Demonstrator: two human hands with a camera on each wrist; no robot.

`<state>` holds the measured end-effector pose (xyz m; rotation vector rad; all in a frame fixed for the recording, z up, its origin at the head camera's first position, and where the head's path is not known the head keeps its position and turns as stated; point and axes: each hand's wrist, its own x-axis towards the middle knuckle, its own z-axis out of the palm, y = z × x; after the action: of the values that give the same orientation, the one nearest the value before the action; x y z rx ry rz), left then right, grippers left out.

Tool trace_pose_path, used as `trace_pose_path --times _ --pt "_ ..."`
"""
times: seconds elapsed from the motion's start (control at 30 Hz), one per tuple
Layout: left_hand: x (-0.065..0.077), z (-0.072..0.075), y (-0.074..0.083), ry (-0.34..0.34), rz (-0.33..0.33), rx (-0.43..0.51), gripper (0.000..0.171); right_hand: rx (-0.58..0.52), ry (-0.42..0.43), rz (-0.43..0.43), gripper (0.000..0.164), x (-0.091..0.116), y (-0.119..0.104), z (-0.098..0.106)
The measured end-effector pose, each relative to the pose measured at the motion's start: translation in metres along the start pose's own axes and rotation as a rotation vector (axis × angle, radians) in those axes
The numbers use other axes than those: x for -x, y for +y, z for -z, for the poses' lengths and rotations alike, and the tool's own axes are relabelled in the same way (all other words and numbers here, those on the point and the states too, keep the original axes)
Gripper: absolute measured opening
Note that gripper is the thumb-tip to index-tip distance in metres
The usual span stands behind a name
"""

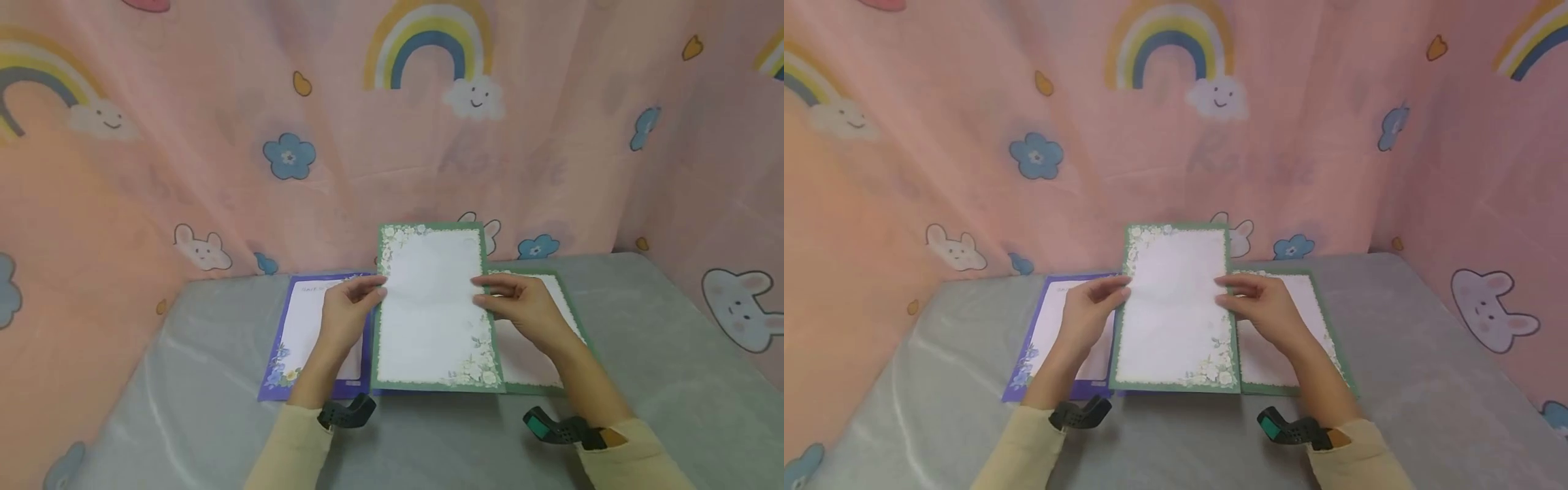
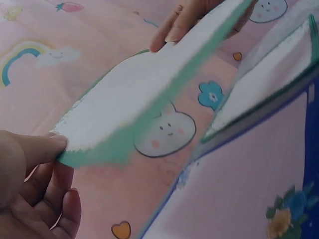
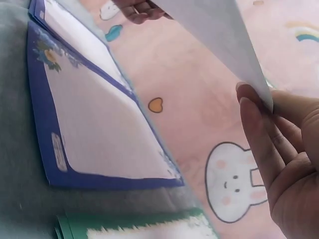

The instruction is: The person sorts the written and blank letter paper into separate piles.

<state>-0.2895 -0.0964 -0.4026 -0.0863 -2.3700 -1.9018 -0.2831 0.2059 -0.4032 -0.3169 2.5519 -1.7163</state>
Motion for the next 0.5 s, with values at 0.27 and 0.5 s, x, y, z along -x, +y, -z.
trace_pose_path --times 0.27,0.5 --pt "0.002 -0.01 0.019 -0.116 -0.019 0.046 0.024 0.009 0.03 0.044 0.042 0.015 -0.005 0.026" --pt "0.002 -0.028 0.037 -0.148 -0.072 0.014 0.021 0.028 0.099 0.092 0.035 0.026 -0.01 0.049"
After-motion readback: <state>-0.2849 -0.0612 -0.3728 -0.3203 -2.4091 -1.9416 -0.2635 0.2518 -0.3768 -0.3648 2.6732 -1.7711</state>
